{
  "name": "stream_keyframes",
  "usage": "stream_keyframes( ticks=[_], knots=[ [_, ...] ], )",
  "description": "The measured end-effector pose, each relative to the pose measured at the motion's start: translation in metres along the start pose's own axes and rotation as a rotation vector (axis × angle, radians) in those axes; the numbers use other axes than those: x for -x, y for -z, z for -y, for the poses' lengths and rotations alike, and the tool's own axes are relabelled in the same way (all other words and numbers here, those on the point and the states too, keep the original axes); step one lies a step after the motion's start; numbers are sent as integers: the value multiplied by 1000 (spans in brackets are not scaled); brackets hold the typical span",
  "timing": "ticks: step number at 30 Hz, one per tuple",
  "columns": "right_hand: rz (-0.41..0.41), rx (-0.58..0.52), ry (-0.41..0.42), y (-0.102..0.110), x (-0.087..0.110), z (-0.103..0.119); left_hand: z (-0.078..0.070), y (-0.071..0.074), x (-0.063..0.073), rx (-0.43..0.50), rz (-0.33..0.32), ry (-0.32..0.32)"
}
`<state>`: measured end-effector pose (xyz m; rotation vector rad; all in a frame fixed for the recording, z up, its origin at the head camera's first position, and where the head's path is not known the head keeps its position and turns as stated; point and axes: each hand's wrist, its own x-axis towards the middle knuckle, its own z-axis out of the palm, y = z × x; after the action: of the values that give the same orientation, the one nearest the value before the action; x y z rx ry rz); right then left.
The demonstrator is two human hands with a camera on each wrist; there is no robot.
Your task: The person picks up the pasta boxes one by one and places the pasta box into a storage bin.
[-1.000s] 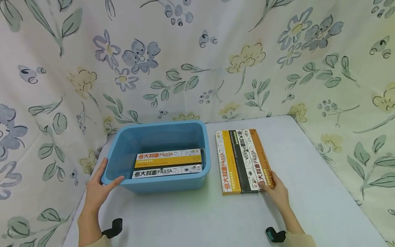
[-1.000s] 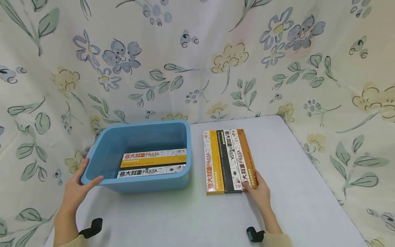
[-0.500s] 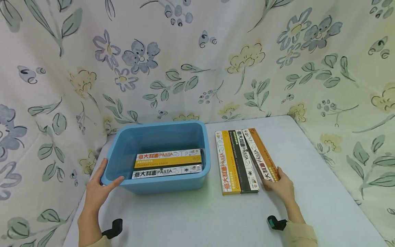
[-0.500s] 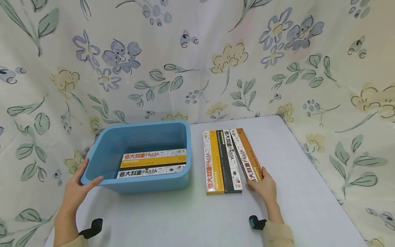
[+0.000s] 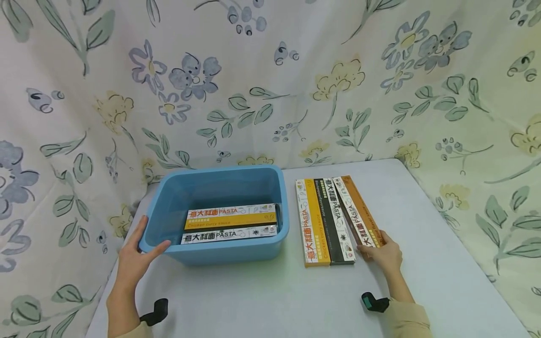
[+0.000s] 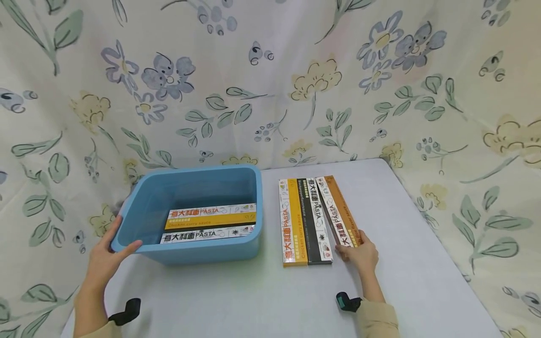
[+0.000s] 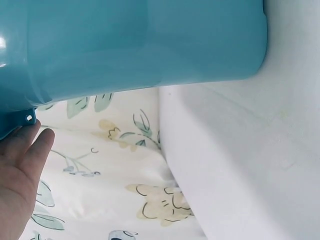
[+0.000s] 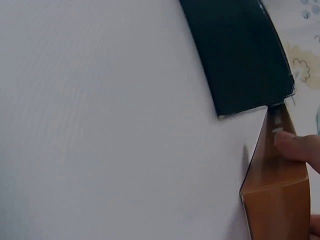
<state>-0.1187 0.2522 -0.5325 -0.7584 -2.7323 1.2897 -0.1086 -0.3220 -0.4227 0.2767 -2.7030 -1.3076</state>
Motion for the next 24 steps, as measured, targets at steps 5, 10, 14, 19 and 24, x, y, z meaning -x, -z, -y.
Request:
stream_keyframes(
  ticks=[5,10,14,19,24],
  knots=[
    [-26,-58,-68,-2,1,6,0,0,-1,-1,-1,1],
    [-59,-126,-125,-2,2,10,0,1,-1,11,5,-9],
    [-100,-191,-156,-1,2,13,1,1,-1,11,10,-12],
    [-137,-216,-176,4,3,16,0,1,-2,0,13,-4],
    [-140,-255,-186,12,6,24,-1,1,-1,2,10,4]
  ],
)
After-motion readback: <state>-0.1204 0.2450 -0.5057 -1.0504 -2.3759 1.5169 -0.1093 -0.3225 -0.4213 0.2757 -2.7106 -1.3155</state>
